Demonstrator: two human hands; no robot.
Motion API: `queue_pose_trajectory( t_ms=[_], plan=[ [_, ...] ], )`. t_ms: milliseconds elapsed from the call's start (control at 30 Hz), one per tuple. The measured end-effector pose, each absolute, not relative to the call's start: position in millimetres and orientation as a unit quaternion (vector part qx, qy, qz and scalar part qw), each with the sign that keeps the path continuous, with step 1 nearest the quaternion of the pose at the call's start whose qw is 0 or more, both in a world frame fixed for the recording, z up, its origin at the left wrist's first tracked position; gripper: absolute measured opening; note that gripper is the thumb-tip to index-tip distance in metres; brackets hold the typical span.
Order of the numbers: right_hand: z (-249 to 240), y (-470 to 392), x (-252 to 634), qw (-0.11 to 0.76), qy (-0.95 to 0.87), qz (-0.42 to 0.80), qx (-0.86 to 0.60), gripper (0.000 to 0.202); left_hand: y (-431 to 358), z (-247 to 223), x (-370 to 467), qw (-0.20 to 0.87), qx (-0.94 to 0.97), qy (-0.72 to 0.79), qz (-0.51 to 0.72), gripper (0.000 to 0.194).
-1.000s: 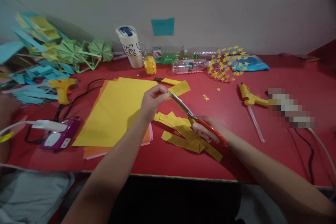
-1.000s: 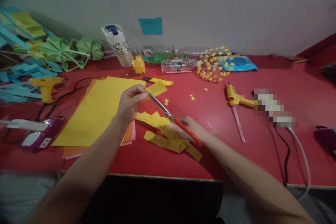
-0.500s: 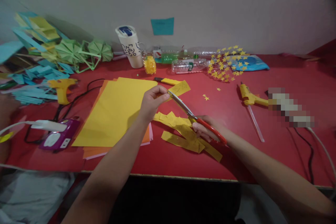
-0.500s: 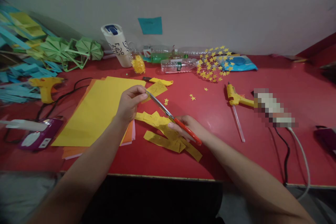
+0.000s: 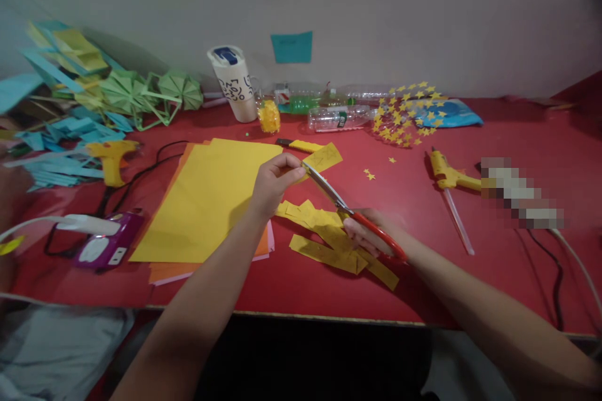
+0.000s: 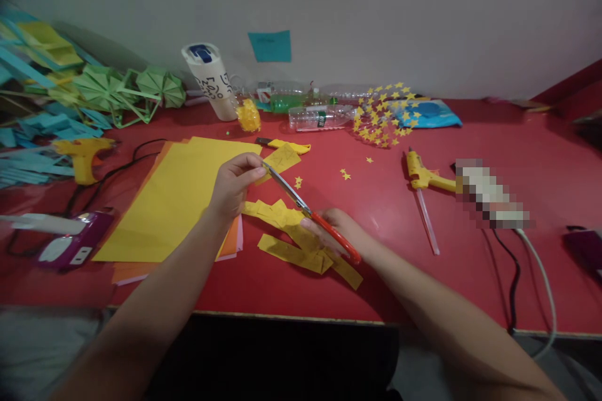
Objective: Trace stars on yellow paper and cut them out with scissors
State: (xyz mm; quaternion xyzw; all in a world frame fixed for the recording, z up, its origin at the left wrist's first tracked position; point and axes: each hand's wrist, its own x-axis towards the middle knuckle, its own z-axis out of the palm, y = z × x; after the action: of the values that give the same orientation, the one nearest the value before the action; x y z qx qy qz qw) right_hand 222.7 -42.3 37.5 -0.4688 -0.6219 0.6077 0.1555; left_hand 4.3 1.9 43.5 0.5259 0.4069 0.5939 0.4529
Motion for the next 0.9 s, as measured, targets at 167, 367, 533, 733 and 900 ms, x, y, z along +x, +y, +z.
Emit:
queue_pose_trajectory(
  t_ms=[167, 367, 533, 733, 900],
  plan=[
    [35.8, -42.2, 222.5, 0.157, -0.618, 0.609, -0.472, 0.058, 1.4, 45.1, 5.8, 0.456, 0.514, 0.411, 0.599, 0.014],
    [38.2, -42.3, 222.8, 0.154, -0.620, 0.602, -0.479, 0.056, 1.7, 46.0, 6.3, 0.457, 0.513, 0.410, 0.600, 0.015],
    [38.6, -42.5, 221.8, 0.151, -0.621, 0.598, -0.485, 0.056, 1.8, 45.7, 5.5, 0.457, 0.512, 0.414, 0.598, 0.014],
    [37.1, -41.4, 221.2, 0.158, -0.609, 0.601, -0.493, 0.055, 1.5, 46.5, 6.0, 0.460, 0.512, 0.410, 0.599, 0.015],
    [36.4, -41.3, 221.7, 0.165, -0.597, 0.608, -0.497, 0.055, 0.9, 46.2, 6.2, 0.468, 0.505, 0.407, 0.600, 0.015]
  ],
)
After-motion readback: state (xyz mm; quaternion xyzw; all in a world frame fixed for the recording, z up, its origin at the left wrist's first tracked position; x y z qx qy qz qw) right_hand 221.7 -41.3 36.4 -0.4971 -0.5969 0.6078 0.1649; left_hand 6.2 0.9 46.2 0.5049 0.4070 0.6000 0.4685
